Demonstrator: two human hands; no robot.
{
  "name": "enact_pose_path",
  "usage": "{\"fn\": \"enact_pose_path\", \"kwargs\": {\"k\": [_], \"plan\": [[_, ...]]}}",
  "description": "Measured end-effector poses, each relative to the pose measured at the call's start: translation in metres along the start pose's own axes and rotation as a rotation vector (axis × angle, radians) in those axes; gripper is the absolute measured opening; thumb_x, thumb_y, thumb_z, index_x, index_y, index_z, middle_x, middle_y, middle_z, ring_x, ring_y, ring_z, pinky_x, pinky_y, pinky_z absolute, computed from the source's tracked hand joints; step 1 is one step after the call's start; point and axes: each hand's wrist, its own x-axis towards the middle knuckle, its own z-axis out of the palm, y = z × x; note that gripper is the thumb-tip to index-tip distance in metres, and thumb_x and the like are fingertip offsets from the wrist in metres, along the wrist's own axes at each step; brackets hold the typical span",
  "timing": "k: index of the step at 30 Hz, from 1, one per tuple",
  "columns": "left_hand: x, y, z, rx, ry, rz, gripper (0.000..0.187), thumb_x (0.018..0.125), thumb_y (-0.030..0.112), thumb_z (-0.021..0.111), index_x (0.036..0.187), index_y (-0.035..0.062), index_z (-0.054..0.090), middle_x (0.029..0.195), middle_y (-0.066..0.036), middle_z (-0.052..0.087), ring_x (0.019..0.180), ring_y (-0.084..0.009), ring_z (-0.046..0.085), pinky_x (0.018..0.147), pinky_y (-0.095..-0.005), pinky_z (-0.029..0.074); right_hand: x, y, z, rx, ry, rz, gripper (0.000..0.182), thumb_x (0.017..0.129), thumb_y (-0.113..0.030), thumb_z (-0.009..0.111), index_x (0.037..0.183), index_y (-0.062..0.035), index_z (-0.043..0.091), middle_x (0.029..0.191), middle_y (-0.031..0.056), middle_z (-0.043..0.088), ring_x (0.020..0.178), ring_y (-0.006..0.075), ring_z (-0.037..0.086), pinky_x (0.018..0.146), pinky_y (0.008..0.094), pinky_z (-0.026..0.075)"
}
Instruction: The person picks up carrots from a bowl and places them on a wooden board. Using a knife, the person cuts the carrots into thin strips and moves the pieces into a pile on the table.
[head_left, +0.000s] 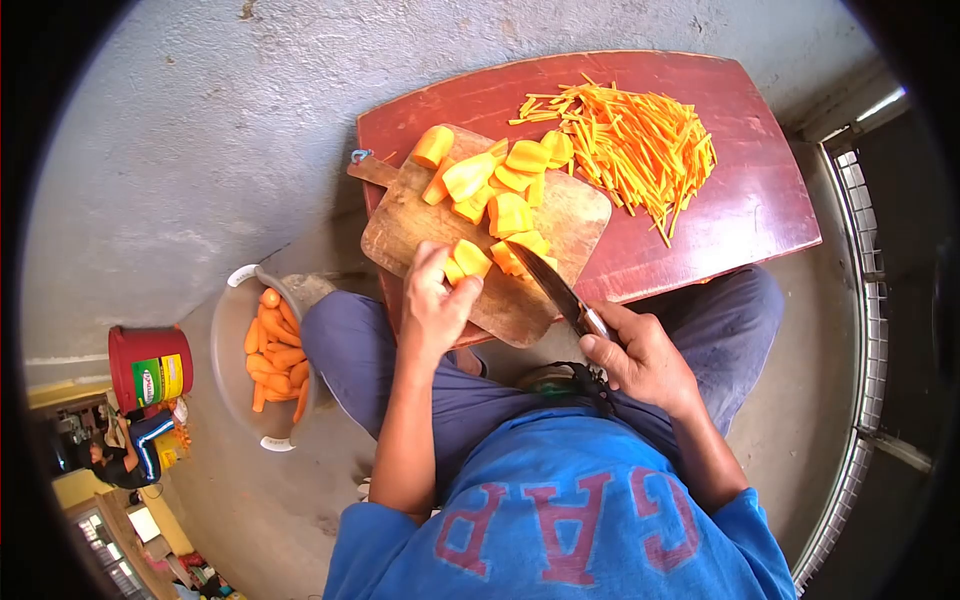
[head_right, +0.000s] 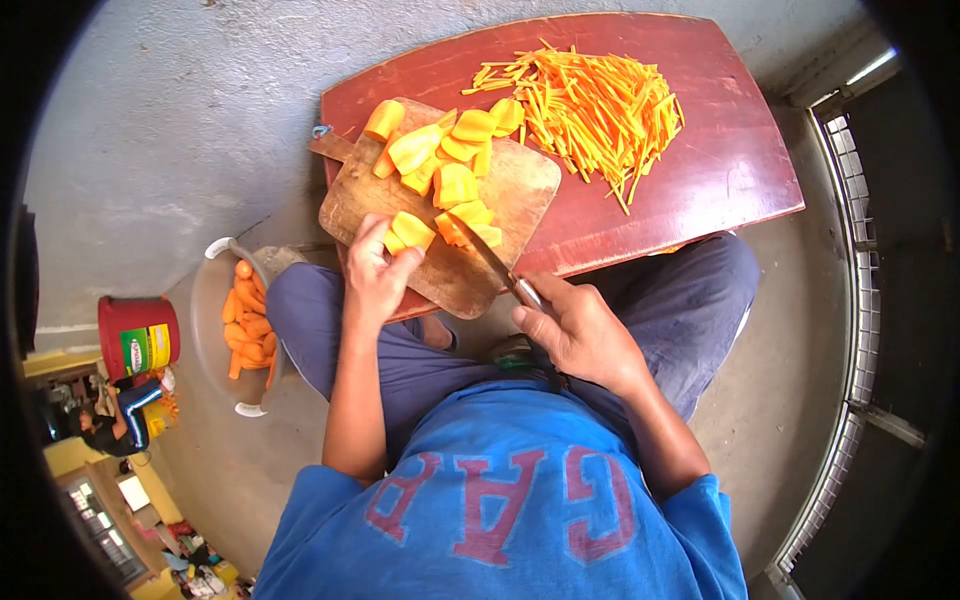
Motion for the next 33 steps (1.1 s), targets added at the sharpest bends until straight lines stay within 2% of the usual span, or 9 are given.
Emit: {"fn": "enact_pose_path", "kwargs": {"k": [3, 4, 8, 10, 19, 20, 24, 27, 33], "plan": [[0.006, -0.008, -0.021, -0.471, -0.245, -0.463, 0.071, 0.097, 0.003, 0.079, 0.164, -0.0024, 0.058, 0.128, -0.015, 0.070, 0.106, -0.0226, 0.073, 0.085, -0.0327, 0.062, -0.003, -0.013, 0.000, -0.096, -0.019, -0.109, 0.034, 0.111, -0.018, 0.074, 0.136, 0.0042, 0.067, 0.097, 0.0321, 0.069, 0.091, 0.0518, 0.075, 0.082, 0.0553, 0.057], [0.004, -0.007, -0.019, -0.525, -0.254, -0.450, 0.075, 0.098, 0.004, 0.079, 0.168, -0.0017, 0.054, 0.131, -0.017, 0.070, 0.110, -0.0244, 0.073, 0.090, -0.0341, 0.063, -0.005, -0.018, -0.001, -0.130, -0.048, -0.068, 0.034, 0.110, -0.019, 0.075, 0.135, 0.0035, 0.068, 0.102, 0.0337, 0.073, 0.098, 0.0570, 0.072, 0.082, 0.0559, 0.058], [-0.013, -0.013, 0.003, -0.359, -0.123, -0.184, 0.081, 0.103, 0.006, 0.078, 0.176, 0.0002, 0.043, 0.143, -0.024, 0.068, 0.128, -0.0350, 0.071, 0.108, -0.0429, 0.060, -0.001, -0.017, 0.003, -0.172, -0.060, -0.076, 0.035, 0.109, -0.019, 0.075, 0.135, 0.0031, 0.067, 0.099, 0.0319, 0.071, 0.093, 0.0544, 0.072, 0.081, 0.0553, 0.057], [-0.015, 0.026, 0.000, 0.079, -0.058, -0.024, 0.076, 0.106, 0.010, 0.077, 0.174, 0.0001, 0.044, 0.151, -0.028, 0.063, 0.145, -0.0480, 0.062, 0.123, -0.0532, 0.049, 0.003, -0.017, 0.002, -0.200, -0.070, -0.080, 0.040, 0.109, -0.019, 0.075, 0.141, 0.0028, 0.067, 0.093, 0.0282, 0.068, 0.084, 0.0510, 0.069, 0.078, 0.0522, 0.055], [-0.020, 0.022, 0.006, 0.346, -0.037, 0.088, 0.059, 0.094, 0.009, 0.089, 0.149, -0.0007, 0.070, 0.143, -0.019, 0.069, 0.137, -0.0431, 0.063, 0.118, -0.0494, 0.051, 0.015, -0.026, 0.007, -0.229, -0.059, -0.142, 0.039, 0.107, -0.019, 0.076, 0.139, 0.0029, 0.069, 0.092, 0.0311, 0.070, 0.088, 0.0530, 0.071, 0.079, 0.0537, 0.056], [-0.016, 0.027, 0.007, 0.369, 0.030, 0.119, 0.046, 0.093, 0.005, 0.088, 0.136, -0.0041, 0.076, 0.133, -0.017, 0.074, 0.126, -0.0393, 0.070, 0.110, -0.0464, 0.056, 0.016, -0.026, 0.008, -0.220, -0.059, -0.147, 0.040, 0.107, -0.019, 0.076, 0.140, 0.0029, 0.069, 0.093, 0.0311, 0.070, 0.088, 0.0527, 0.072, 0.079, 0.0534, 0.056], [-0.003, 0.019, 0.009, 0.124, 0.074, 0.007, 0.029, 0.091, 0.006, 0.083, 0.118, -0.0037, 0.079, 0.117, -0.018, 0.077, 0.099, -0.0404, 0.078, 0.090, -0.0478, 0.063, 0.016, -0.029, 0.007, -0.227, -0.051, -0.145, 0.043, 0.107, -0.018, 0.076, 0.144, 0.0033, 0.068, 0.096, 0.0309, 0.072, 0.089, 0.0511, 0.074, 0.081, 0.0517, 0.058], [0.004, 0.021, 0.004, 0.091, -0.003, -0.127, 0.032, 0.090, 0.008, 0.085, 0.120, -0.0017, 0.078, 0.118, -0.018, 0.076, 0.100, -0.0420, 0.078, 0.090, -0.0491, 0.063, 0.016, -0.027, 0.007, -0.226, -0.032, -0.145, 0.043, 0.108, -0.017, 0.076, 0.145, 0.0039, 0.068, 0.096, 0.0302, 0.072, 0.088, 0.0490, 0.075, 0.081, 0.0501, 0.058], [0.024, 0.013, 0.005, 0.267, -0.008, 0.038, 0.041, 0.087, 0.012, 0.091, 0.124, 0.0002, 0.078, 0.115, -0.022, 0.075, 0.106, -0.0470, 0.076, 0.092, -0.0527, 0.062, 0.005, -0.027, 0.003, -0.215, -0.013, -0.126, 0.044, 0.107, -0.014, 0.076, 0.147, 0.0016, 0.065, 0.110, 0.0333, 0.076, 0.105, 0.0566, 0.074, 0.088, 0.0561, 0.060]]}}
